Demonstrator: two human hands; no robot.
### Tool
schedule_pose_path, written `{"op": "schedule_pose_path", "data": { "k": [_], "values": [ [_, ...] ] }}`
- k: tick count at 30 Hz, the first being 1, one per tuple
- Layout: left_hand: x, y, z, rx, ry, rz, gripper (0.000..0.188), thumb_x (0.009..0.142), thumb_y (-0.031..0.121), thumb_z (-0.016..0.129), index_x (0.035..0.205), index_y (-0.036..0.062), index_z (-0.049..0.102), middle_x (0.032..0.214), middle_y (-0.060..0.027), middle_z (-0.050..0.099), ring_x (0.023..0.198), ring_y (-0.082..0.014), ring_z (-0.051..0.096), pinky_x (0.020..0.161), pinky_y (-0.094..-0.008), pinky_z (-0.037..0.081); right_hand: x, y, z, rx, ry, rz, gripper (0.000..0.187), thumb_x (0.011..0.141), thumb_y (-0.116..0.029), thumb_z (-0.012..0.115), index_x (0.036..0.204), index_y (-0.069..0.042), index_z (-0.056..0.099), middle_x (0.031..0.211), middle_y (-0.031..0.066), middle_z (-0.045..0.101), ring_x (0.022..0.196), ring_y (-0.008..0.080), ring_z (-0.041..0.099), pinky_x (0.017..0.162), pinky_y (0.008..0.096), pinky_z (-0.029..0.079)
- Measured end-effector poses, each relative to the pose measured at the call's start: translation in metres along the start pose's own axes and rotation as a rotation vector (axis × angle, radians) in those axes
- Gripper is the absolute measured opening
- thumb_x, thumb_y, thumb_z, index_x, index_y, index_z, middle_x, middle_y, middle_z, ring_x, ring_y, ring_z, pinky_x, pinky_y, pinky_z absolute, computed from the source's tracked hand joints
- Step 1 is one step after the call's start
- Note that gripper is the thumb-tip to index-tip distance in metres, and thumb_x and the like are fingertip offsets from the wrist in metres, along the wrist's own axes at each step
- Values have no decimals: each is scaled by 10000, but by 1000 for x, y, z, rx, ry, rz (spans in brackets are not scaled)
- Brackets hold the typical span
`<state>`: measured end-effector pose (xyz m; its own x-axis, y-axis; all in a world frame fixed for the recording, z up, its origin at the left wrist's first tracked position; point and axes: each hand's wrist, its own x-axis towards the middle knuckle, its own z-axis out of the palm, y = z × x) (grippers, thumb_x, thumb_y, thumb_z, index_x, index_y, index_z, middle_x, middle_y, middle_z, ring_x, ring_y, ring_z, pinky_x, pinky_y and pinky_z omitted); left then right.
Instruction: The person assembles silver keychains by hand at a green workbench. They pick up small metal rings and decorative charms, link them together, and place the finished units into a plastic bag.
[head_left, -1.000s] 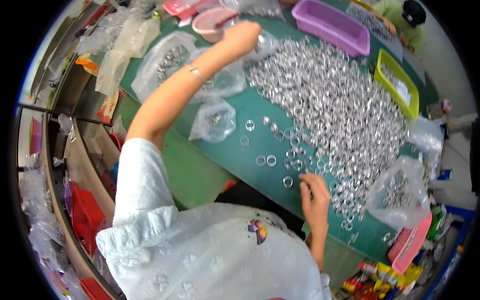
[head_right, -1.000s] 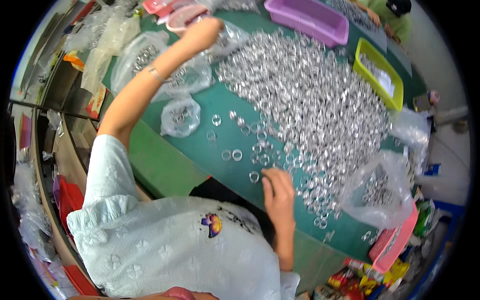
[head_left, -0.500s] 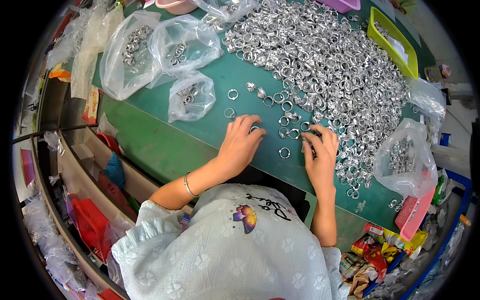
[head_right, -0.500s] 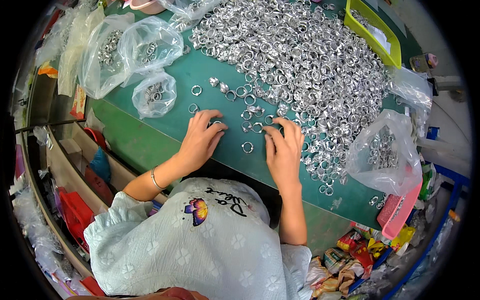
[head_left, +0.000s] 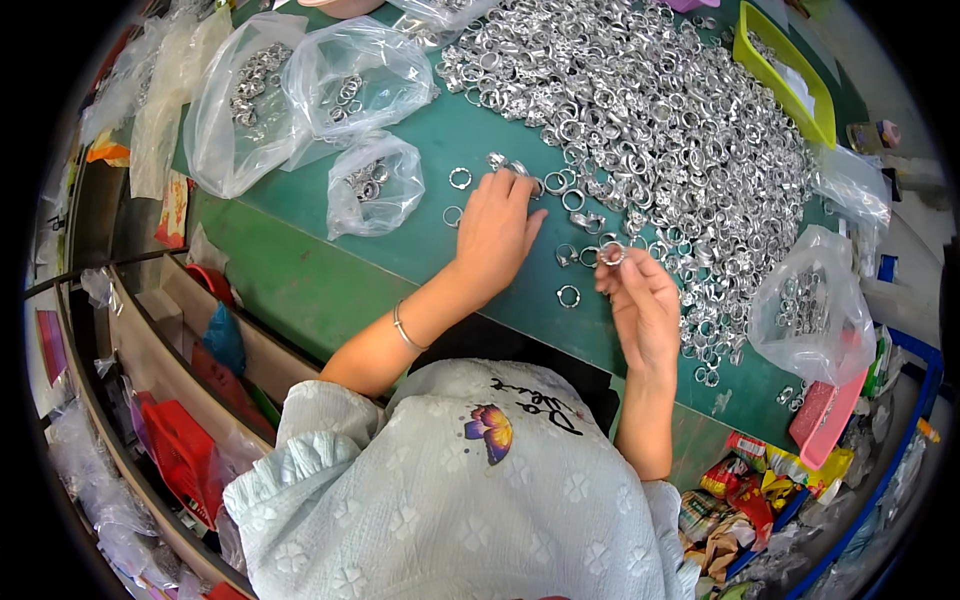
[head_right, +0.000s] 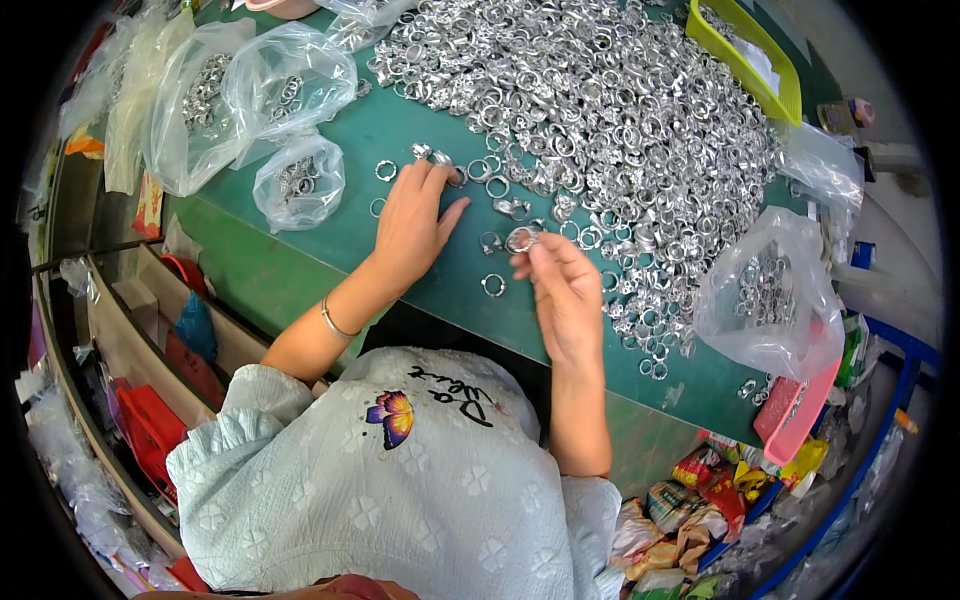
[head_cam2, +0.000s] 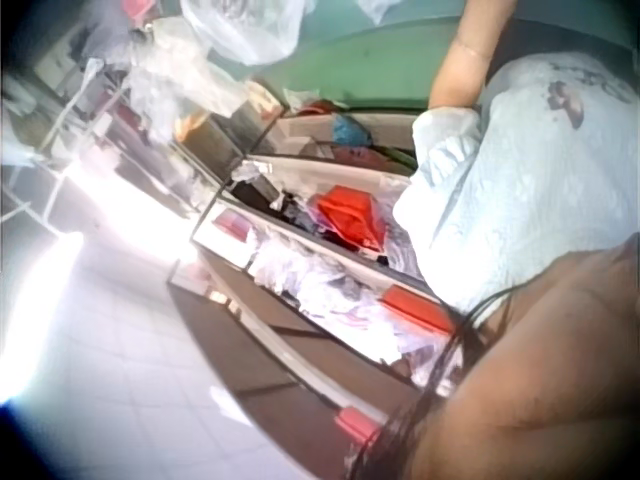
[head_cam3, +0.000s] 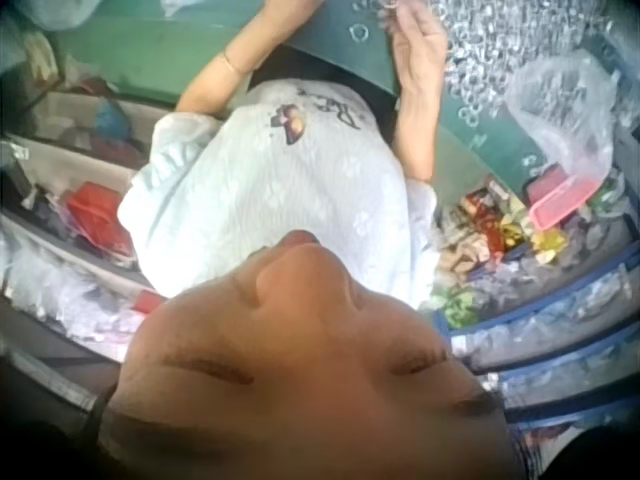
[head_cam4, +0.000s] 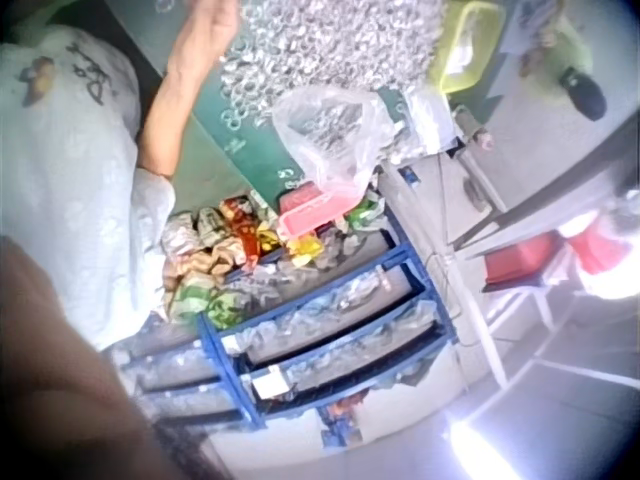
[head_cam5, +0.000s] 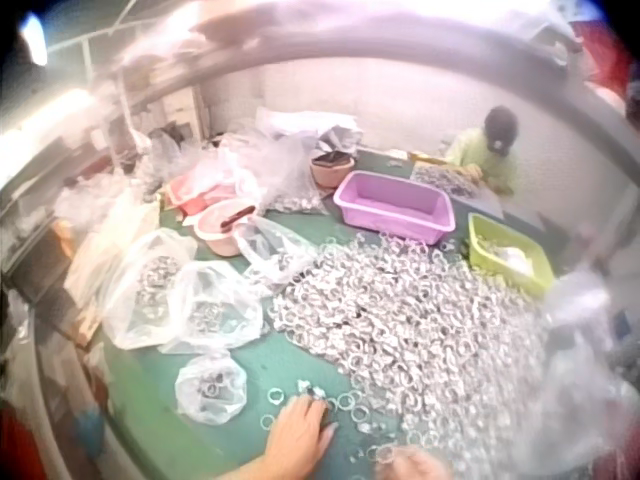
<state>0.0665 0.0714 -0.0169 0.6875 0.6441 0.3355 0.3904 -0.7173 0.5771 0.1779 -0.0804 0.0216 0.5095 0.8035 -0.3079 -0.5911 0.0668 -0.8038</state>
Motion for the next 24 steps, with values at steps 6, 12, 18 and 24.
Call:
{"op": "schedule_pose_path", "data": {
  "k": [6, 12, 18, 24],
  "values": [
    [6, 4, -16, -253, -54, -84, 122, 739, 14, 654, 839, -2, 587, 907, -80, 519, 812, -216, 522, 715, -298, 424, -6, 9, 1, 347, -124, 82, 156, 914, -125, 528, 961, 2, 606, 928, 67, 614, 777, 146, 551, 711, 275, 438],
    [-22, 25, -39, -1359, -325, -466, 78, 821, -30, 597, 899, -29, 601, 1059, -58, 540, 950, -119, 522, 842, -263, 426, -16, 23, 8, 120, 30, -83, 123, 899, -75, 545, 958, 14, 608, 910, 64, 607, 757, 127, 551, 690, 252, 446],
    [-36, 41, -36, -1431, -282, -434, 116, 822, -45, 585, 937, -49, 605, 1091, -94, 535, 978, -143, 538, 836, -275, 461, -26, 18, 27, -186, 72, -242, 151, 826, 74, 581, 976, 59, 597, 957, 70, 575, 801, 103, 541, 719, 223, 437],
    [-37, 45, -37, -1396, -242, -329, 119, 820, -66, 577, 937, -53, 599, 1104, -108, 527, 982, -143, 541, 850, -294, 469, -29, 15, 24, -211, 48, -287, 131, 794, 91, 611, 922, 65, 599, 954, 65, 534, 832, 111, 500, 733, 220, 409]
  ]
}}
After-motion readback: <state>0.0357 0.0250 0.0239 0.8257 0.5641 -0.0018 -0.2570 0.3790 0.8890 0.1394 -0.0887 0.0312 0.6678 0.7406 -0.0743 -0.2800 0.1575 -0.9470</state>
